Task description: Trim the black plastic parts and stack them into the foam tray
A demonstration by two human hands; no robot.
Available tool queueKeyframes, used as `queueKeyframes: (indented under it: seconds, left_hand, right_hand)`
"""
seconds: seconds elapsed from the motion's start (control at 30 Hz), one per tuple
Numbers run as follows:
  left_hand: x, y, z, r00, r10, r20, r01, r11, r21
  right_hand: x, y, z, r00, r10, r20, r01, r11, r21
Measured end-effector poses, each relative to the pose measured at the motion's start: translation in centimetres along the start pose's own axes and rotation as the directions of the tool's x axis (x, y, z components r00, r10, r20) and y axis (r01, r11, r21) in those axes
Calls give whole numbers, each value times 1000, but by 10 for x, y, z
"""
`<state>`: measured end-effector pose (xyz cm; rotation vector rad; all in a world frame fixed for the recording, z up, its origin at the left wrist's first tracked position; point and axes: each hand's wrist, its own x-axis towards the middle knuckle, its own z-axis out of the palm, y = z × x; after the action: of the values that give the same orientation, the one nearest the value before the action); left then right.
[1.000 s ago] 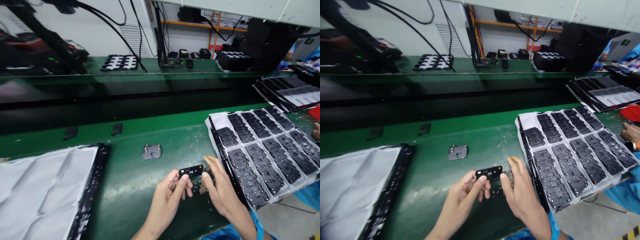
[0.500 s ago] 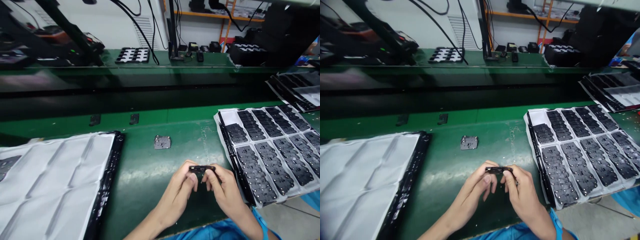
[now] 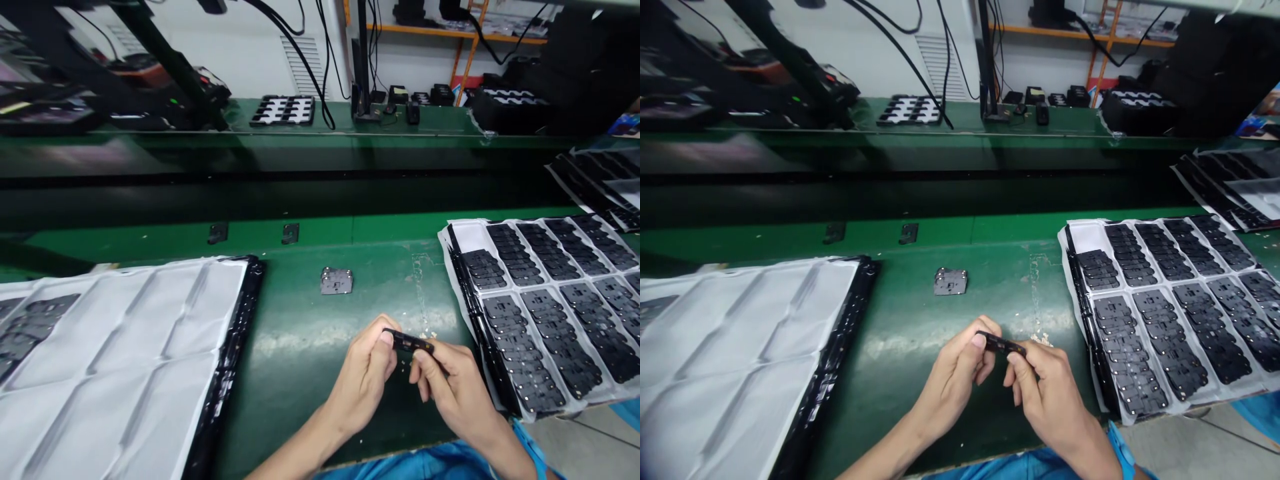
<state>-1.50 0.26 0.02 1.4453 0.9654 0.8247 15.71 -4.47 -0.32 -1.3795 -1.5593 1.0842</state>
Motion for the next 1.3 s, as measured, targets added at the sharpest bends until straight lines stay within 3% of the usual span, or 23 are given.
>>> queueKeyframes:
  seconds: [0.27, 0.73, 0.9, 1.0, 1.17, 1.23, 1.3]
  left_hand:
    - [3, -2, 1, 1000, 26, -5, -26, 1000, 6]
    - [6, -4, 2, 998, 54, 24, -56, 996, 75]
    - [6, -6, 4, 992, -29, 125, 21, 998, 63]
    - [8, -13, 8, 992, -63, 114, 52, 994, 93]
    - [14, -18, 8, 979, 2, 202, -67, 947, 314]
    - [16, -17, 4, 969, 25, 244, -112, 930, 349]
    - [17, -16, -1, 976, 37, 214, -110, 933, 344]
  right_hand:
    - [0, -2, 0, 1000, -13, 7, 13, 1000, 3]
    - [-1, 6, 5, 994, 105, -20, -99, 976, 196]
    - [0, 5, -2, 989, 112, -101, -91, 975, 201]
    - [0, 7, -8, 974, 132, -182, -97, 977, 191]
    - [-2, 11, -13, 959, 182, -216, -126, 960, 249]
    - [-1, 10, -13, 959, 196, -203, -132, 948, 291]
    - [-1, 9, -12, 961, 198, -193, -129, 939, 319]
